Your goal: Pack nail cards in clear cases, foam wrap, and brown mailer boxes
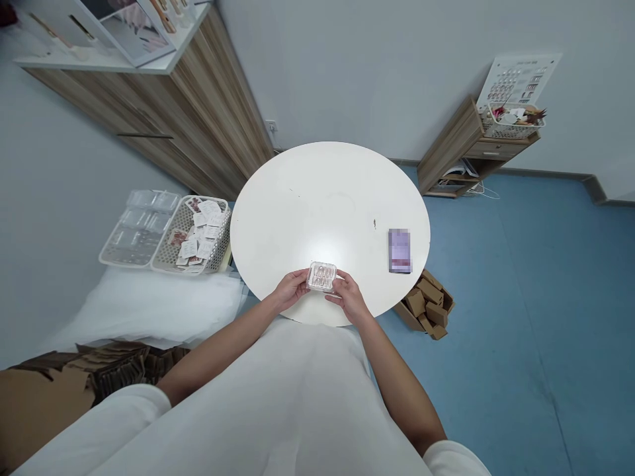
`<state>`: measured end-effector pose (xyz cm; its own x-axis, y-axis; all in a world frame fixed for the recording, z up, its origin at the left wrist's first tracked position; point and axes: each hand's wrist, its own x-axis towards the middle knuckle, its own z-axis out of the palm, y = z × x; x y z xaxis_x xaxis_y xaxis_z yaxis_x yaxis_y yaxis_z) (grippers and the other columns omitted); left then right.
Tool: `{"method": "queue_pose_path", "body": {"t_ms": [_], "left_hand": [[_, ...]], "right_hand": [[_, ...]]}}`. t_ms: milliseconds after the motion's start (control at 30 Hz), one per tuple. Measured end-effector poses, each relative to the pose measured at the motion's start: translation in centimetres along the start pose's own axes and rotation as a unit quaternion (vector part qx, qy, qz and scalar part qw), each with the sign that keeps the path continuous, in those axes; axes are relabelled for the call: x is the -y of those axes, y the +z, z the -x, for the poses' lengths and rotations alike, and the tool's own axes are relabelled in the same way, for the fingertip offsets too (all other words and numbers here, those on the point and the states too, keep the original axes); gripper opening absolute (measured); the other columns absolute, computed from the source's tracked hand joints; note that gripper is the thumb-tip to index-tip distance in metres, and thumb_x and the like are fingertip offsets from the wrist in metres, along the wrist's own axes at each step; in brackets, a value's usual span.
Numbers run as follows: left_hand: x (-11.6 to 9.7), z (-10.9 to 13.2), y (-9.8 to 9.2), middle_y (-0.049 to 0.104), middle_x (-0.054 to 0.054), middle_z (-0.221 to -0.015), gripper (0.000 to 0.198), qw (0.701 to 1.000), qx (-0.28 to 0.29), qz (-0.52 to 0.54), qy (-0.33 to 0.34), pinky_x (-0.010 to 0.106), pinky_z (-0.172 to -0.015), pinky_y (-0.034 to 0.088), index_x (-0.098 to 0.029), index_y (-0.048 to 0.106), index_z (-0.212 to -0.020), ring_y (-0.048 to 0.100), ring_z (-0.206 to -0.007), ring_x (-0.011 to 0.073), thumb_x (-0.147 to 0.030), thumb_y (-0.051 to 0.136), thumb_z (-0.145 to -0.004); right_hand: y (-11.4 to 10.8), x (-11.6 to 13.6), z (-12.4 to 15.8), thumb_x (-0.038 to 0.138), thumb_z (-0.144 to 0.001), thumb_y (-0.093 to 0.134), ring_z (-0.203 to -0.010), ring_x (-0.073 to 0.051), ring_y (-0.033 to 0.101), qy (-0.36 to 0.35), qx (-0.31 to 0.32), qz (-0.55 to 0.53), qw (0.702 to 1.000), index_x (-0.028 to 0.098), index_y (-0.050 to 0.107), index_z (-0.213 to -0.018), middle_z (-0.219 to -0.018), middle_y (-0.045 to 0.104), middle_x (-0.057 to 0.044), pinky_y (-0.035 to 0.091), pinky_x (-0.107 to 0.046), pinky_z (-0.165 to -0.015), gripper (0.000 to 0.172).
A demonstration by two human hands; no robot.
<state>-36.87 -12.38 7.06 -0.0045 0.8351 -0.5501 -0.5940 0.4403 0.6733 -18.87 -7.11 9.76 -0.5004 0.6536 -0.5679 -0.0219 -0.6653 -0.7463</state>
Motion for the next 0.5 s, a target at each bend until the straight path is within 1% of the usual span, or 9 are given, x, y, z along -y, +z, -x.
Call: {"method": "queue_pose_path", "body": {"t_ms": [133, 233, 300, 400, 500], "left_hand": [[0.2, -0.1, 0.4, 0.064, 0.009, -0.089, 0.037, 1.000, 0.003, -0.016, -0.003, 0.027, -0.071, 0.044, -0.014, 0.064, -0.096, 0.058, -0.074, 0.0123, -0.041, 0.063, -0.071], [0.3, 0.1, 0.9, 0.064, 0.009, -0.089, 0.040, 1.000, 0.008, -0.011, -0.010, 0.028, -0.071, 0.044, -0.014, 0.062, -0.099, 0.059, -0.076, 0.0139, -0.046, 0.056, -0.075], [0.5, 0.3, 1.3, 0.065, 0.010, -0.090, 0.044, 0.999, 0.007, -0.031, -0.013, 0.029, -0.073, 0.044, -0.015, 0.060, -0.102, 0.060, -0.080, 0.0157, -0.050, 0.053, -0.076], [0.7, 0.8, 1.9, 0.066, 0.009, -0.089, 0.045, 0.991, 0.012, -0.134, -0.006, 0.029, -0.074, 0.043, -0.016, 0.059, -0.104, 0.062, -0.083, 0.0178, -0.049, 0.057, -0.073], [1.2, 1.1, 2.3, 0.067, 0.008, -0.083, 0.038, 0.970, 0.010, -0.243, 0.021, 0.028, -0.072, 0.042, -0.015, 0.064, -0.092, 0.062, -0.074, 0.0171, -0.046, 0.059, -0.071]], "right_hand": [[-0.7, -0.6, 0.1, 0.037, -0.065, 0.067, -0.077, -0.017, 0.063, -0.011, -0.038, 0.015, 0.999, 0.025, 0.052, -0.104, -0.087, 0.061, -0.002, 0.050, -0.037, -0.077, 0.043], [-1.3, -0.7, -0.1, 0.035, -0.064, 0.068, -0.077, -0.016, 0.061, -0.023, -0.058, 0.028, 0.998, 0.023, 0.054, -0.100, -0.082, 0.061, -0.001, 0.050, -0.036, -0.078, 0.041], [-1.7, -0.6, -0.2, 0.036, -0.063, 0.068, -0.077, -0.017, 0.061, -0.030, -0.066, 0.033, 0.997, 0.022, 0.054, -0.100, -0.080, 0.062, -0.001, 0.051, -0.037, -0.077, 0.042], [-2.1, -0.4, -0.2, 0.036, -0.061, 0.069, -0.076, -0.016, 0.060, -0.042, -0.072, 0.037, 0.996, 0.022, 0.053, -0.101, -0.079, 0.061, -0.001, 0.051, -0.037, -0.076, 0.045], [-2.3, -0.4, -0.1, 0.037, -0.061, 0.069, -0.077, -0.015, 0.059, -0.050, -0.072, 0.049, 0.995, 0.022, 0.053, -0.101, -0.081, 0.061, -0.001, 0.051, -0.036, -0.076, 0.045]]}}
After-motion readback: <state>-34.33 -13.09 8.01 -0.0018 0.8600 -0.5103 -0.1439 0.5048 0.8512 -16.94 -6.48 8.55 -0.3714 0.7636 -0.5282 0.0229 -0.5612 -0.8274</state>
